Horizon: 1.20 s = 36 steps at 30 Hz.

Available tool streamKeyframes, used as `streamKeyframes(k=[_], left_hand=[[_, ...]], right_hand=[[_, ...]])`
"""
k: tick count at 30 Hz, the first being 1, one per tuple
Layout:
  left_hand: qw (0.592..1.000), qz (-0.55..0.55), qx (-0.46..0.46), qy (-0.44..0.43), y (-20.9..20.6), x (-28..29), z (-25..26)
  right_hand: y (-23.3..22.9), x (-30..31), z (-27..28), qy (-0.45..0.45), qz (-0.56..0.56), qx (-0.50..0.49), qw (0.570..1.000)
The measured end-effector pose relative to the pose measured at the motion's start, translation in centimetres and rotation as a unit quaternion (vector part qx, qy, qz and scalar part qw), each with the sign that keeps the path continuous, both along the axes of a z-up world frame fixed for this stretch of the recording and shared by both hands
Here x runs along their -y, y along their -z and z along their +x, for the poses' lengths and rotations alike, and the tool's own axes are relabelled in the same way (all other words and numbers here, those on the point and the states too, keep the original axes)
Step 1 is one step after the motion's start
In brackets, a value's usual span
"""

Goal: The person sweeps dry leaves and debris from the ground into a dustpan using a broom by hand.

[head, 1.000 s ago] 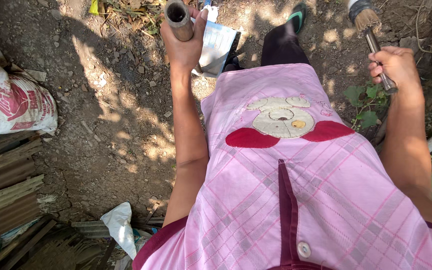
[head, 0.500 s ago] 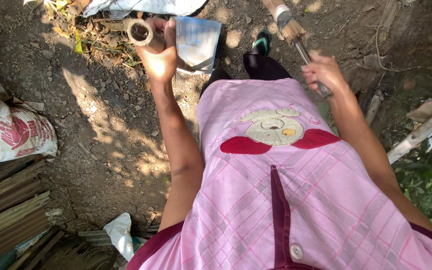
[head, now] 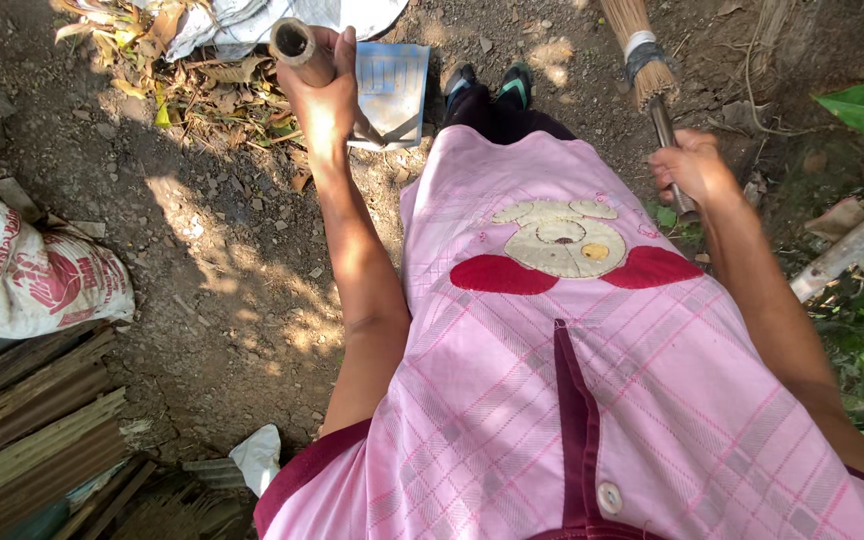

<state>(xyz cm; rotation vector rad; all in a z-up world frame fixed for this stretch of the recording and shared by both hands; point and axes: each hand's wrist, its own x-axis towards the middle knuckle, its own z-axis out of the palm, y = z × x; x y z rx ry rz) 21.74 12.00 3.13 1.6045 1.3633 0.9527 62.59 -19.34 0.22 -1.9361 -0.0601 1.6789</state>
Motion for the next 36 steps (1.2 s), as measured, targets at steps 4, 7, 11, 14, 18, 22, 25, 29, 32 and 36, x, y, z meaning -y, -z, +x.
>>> streamKeyframes(k=[4, 7, 11, 14, 18, 22, 25, 29, 32, 36], left_hand=[[0.999, -0.040, -0.019, 0.014, 1.1, -0.7, 1.5], [0.997, -0.070, -0.016, -0.002, 2.3, -0.9, 1.8], [0.997, -0.066, -0.036, -0.001, 3.7, -1.5, 1.1], [0.998, -0.064, -0.002, 0.013, 4.2, -1.4, 1.2], [0.997, -0.070, -0.017, 0.009, 4.4, -1.8, 2.0], [0.996, -0.072, 0.004, 0.044, 4.4, -2.3, 1.2], [0.996, -0.071, 0.024, 0.050, 4.2, -2.7, 0.3], [0.998, -0.026, 0.042, 0.038, 3.0, -2.8, 0.5], [0.998, -0.029, 0.023, 0.045, 1.1, -3.1, 0.0], [0.998, -0.043, 0.033, 0.024, -1.1, -3.5, -0.5]], right_hand=[[1.3, -3.1, -2.6, 0.001, -0.031, -0.021, 0.999], [-0.2, -4.4, -4.0, -0.002, 0.046, -0.096, 0.994], [-5.4, -4.1, -2.4, 0.055, 0.034, -0.162, 0.985], [-7.0, -3.7, -1.9, 0.004, 0.037, -0.133, 0.990], [-6.5, -2.3, -0.2, 0.027, 0.011, -0.113, 0.993], [-6.1, -0.3, -0.2, -0.028, -0.037, -0.048, 0.998], [-5.8, -1.3, -1.9, -0.018, -0.117, -0.012, 0.993], [-5.1, -4.6, -5.3, -0.038, -0.059, -0.057, 0.996], [-6.8, -6.6, -6.7, -0.021, -0.009, -0.101, 0.995], [-8.7, -9.1, -7.3, -0.019, 0.031, -0.132, 0.991]])
